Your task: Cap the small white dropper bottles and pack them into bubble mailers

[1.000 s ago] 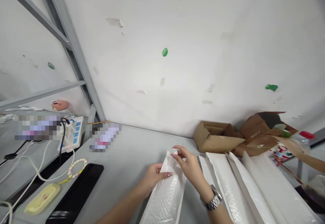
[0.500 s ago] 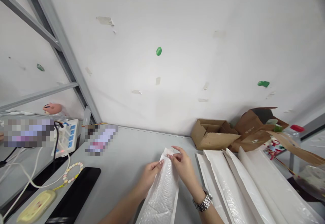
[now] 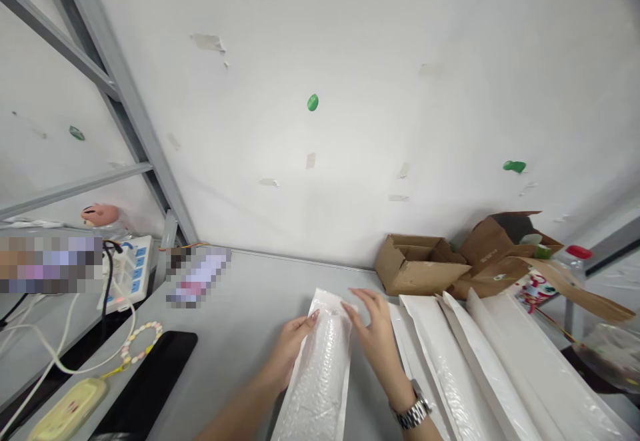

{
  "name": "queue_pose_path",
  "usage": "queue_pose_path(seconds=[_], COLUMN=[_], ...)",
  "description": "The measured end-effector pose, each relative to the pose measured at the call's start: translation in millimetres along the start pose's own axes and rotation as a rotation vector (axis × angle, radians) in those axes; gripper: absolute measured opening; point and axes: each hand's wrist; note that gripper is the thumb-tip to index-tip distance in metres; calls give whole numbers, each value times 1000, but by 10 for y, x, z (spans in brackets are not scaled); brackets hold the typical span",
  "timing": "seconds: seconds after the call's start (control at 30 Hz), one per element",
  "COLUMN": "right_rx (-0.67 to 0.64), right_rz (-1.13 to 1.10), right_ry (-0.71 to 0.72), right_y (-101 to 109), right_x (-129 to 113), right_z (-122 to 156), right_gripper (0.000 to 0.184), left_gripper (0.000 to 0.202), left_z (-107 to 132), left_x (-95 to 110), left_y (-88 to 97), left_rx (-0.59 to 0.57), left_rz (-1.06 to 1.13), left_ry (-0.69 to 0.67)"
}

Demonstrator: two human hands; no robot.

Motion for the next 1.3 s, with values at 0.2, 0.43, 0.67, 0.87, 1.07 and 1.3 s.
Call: queue_pose_path(seconds=[0.2,0.43,0.67,0.87,1.07,1.3], right_rx=[-341,-458,-545,-477,-32,-45], right_rz=[-478,-450,-280,-181,302,233], right_ry=[-488,-219,-102,-158,117,-44], right_y=[140,92,122,20,674,1094], right_x=[170,147,148,143,188,142], right_z=[47,174,214,275,-137,-155], right_gripper=[47,39,28,26,35,34], left_gripper=[41,39,32,32,35,29], left_z=[3,-24,-52,-54,-46,-82], left_x=[-3,-67,-18,-18,-1,55], left_y=[4,26,92,114,138,166], left_rx=[-75,-78,-13,10,-13,151], left_rz=[6,18,12,-1,35,257], left_ry=[36,65,1,19,56,-9])
Point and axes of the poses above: each hand's wrist, its own z-axis away from the middle knuckle, its own y-axis out of the back of the hand, x = y × z, and after that the axes turned 5 degrees about -x, right-handed
